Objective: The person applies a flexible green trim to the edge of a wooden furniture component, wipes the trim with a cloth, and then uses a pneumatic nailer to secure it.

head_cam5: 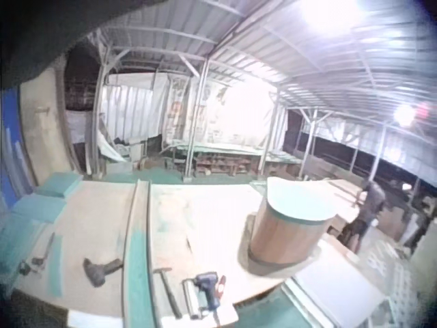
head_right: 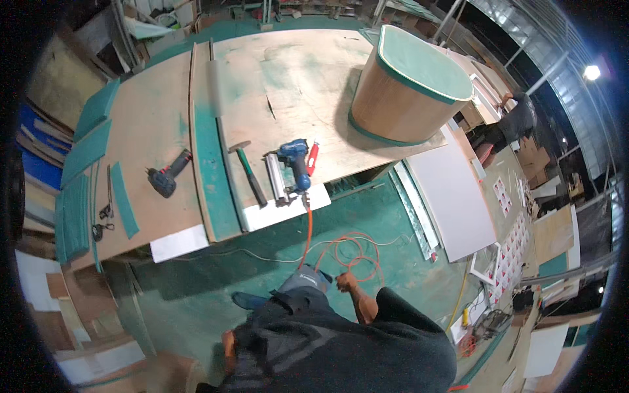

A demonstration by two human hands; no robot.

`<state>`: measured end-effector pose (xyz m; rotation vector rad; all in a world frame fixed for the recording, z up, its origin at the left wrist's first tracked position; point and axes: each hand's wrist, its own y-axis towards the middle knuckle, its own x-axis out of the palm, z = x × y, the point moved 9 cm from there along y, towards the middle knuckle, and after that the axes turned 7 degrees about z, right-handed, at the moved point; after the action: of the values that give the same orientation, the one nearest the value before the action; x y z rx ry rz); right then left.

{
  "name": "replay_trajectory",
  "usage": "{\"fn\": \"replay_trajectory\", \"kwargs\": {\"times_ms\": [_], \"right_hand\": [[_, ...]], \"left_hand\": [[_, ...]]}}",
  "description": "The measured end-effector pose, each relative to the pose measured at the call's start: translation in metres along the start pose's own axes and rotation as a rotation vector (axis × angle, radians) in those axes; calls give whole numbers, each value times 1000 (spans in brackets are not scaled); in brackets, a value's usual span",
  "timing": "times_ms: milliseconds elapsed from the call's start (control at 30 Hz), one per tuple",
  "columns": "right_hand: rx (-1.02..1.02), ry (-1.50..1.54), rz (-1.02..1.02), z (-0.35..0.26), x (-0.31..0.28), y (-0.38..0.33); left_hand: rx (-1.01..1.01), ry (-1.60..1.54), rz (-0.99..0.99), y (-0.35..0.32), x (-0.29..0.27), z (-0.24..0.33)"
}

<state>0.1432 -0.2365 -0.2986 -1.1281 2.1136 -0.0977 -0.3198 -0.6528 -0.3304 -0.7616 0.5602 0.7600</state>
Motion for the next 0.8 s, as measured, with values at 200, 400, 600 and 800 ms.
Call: {"fn": "replay_trajectory", "kwargs": {"times_ms": [200,400,600,800], "right_hand": [[542,-186,203,-150,77,13],[805,-1,647,-153,23,-68],[919,157,536,-98,65,-127],[1042,112,532,-128,129,-135]], "left_hand": [[21,404,-99,102,-147,-45],[245,1154,-841,137,-148,-83],[252,871,-692,167,-121,-34],[-261,120,-425,141,-113,58]]}}
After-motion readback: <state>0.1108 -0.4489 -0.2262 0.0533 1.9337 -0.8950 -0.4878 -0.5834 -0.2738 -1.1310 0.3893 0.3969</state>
